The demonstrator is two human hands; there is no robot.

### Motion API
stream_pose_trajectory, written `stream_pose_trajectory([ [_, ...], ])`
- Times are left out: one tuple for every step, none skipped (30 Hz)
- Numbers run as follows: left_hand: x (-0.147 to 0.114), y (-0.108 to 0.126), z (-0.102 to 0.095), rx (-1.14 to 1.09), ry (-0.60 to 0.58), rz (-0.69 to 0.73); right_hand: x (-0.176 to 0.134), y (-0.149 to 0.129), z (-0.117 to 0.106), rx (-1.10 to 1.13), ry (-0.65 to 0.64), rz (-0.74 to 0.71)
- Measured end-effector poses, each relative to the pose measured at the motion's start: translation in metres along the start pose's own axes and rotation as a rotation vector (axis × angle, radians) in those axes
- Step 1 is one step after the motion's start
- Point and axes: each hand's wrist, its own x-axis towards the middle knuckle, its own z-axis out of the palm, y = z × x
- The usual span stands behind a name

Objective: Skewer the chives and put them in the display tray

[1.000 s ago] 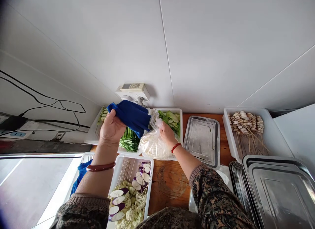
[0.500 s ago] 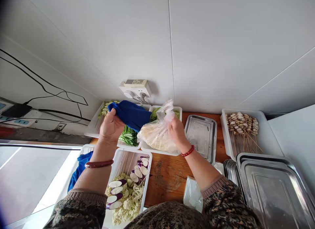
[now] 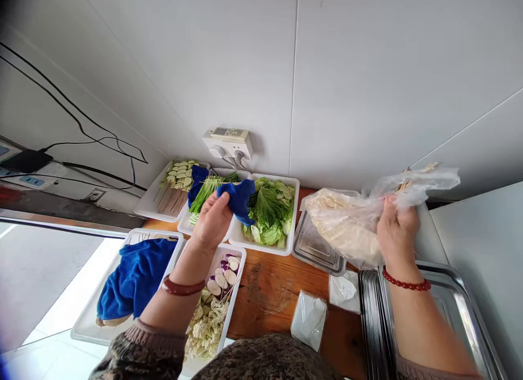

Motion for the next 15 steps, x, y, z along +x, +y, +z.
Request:
stream_pose_trajectory([
  [-0.002,0.006,0.001,-0.002,0.033,0.052,-0.006,0.004,-0.004,0.01,0.014,0.034],
  [-0.003,0.013,0.0,-0.006,0.07,0.114,-0.011,0.007,-0.007,0.017,0.025,0.072],
  [-0.002,0.022,-0.003,-0.009,0.104,0.174,-0.017,0.01,-0.009,0.019,0.031,0.107],
  [0.0,0.03,-0.007,-0.005,0.123,0.219,-0.023,0.013,-0.011,0.013,0.03,0.133],
  [0.001,0.037,-0.011,0.002,0.133,0.248,-0.028,0.016,-0.012,-0.001,0.027,0.149],
  [0.002,0.043,-0.015,0.007,0.138,0.26,-0.033,0.019,-0.013,-0.015,0.021,0.156],
  [0.002,0.047,-0.018,0.008,0.144,0.261,-0.037,0.023,-0.014,-0.026,0.013,0.156],
  [0.001,0.049,-0.021,0.002,0.153,0.258,-0.04,0.025,-0.014,-0.032,0.006,0.154],
  [-0.001,0.049,-0.021,-0.006,0.168,0.257,-0.042,0.028,-0.015,-0.035,0.003,0.151],
  [-0.004,0.049,-0.02,-0.014,0.184,0.261,-0.044,0.03,-0.015,-0.033,0.003,0.148],
  [-0.008,0.048,-0.017,-0.018,0.193,0.263,-0.045,0.031,-0.016,-0.028,0.009,0.144],
  [-0.012,0.048,-0.011,-0.018,0.19,0.262,-0.045,0.031,-0.016,-0.025,0.016,0.138],
  [-0.017,0.05,-0.003,-0.014,0.174,0.259,-0.045,0.031,-0.017,-0.024,0.026,0.134],
  [-0.022,0.054,0.006,-0.008,0.151,0.256,-0.044,0.03,-0.018,-0.024,0.038,0.133],
  [-0.026,0.06,0.016,-0.002,0.123,0.256,-0.044,0.028,-0.02,-0.026,0.047,0.133],
])
